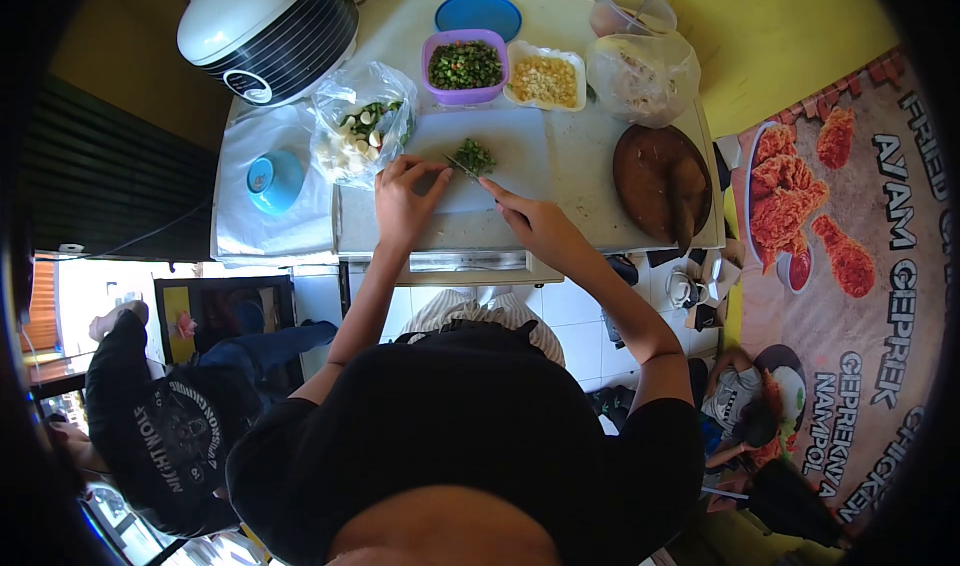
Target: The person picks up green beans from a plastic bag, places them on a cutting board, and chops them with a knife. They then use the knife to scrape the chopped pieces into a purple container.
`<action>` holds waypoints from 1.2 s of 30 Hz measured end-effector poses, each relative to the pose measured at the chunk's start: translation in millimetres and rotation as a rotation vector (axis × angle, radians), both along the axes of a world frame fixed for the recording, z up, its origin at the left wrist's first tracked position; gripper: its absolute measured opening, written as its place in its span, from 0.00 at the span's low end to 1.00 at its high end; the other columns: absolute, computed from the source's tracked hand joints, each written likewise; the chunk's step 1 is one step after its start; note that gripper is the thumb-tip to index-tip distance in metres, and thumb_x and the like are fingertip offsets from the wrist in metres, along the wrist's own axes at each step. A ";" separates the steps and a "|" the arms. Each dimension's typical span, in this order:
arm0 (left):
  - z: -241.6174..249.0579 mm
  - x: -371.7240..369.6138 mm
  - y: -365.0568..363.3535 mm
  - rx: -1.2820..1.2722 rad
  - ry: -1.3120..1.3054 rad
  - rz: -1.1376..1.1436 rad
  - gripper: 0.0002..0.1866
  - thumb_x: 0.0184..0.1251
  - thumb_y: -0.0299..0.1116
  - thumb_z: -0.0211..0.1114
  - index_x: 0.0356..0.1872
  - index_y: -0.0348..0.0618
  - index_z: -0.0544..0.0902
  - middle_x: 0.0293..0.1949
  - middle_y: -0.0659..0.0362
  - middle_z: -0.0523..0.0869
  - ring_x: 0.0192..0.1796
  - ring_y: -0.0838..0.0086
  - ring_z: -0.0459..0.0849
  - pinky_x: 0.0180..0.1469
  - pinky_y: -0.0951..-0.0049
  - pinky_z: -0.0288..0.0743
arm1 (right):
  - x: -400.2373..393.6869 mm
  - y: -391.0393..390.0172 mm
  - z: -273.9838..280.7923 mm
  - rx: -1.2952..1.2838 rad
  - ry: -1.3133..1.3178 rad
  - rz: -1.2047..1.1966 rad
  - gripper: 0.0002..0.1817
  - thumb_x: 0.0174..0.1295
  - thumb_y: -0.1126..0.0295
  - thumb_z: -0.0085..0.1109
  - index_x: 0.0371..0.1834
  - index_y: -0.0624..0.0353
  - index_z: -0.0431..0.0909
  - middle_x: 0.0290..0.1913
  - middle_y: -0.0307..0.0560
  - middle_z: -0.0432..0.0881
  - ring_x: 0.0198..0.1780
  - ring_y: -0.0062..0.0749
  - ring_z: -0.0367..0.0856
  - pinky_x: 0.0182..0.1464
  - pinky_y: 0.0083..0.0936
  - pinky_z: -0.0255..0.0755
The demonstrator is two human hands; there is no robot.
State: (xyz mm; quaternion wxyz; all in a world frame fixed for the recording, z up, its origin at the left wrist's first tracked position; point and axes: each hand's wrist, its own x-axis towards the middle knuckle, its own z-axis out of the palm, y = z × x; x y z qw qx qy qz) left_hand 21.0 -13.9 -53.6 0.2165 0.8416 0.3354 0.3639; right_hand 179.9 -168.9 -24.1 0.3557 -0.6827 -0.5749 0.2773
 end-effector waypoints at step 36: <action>-4.2 -1.6 3.0 -0.037 -0.044 -0.002 0.07 0.51 0.38 0.73 0.31 0.51 0.90 0.32 0.62 0.83 0.39 0.69 0.80 0.47 0.66 0.68 | -22.6 0.7 8.6 -0.091 -0.262 -0.054 0.26 0.70 0.65 0.48 0.72 0.37 0.63 0.21 0.62 0.77 0.24 0.57 0.79 0.29 0.47 0.73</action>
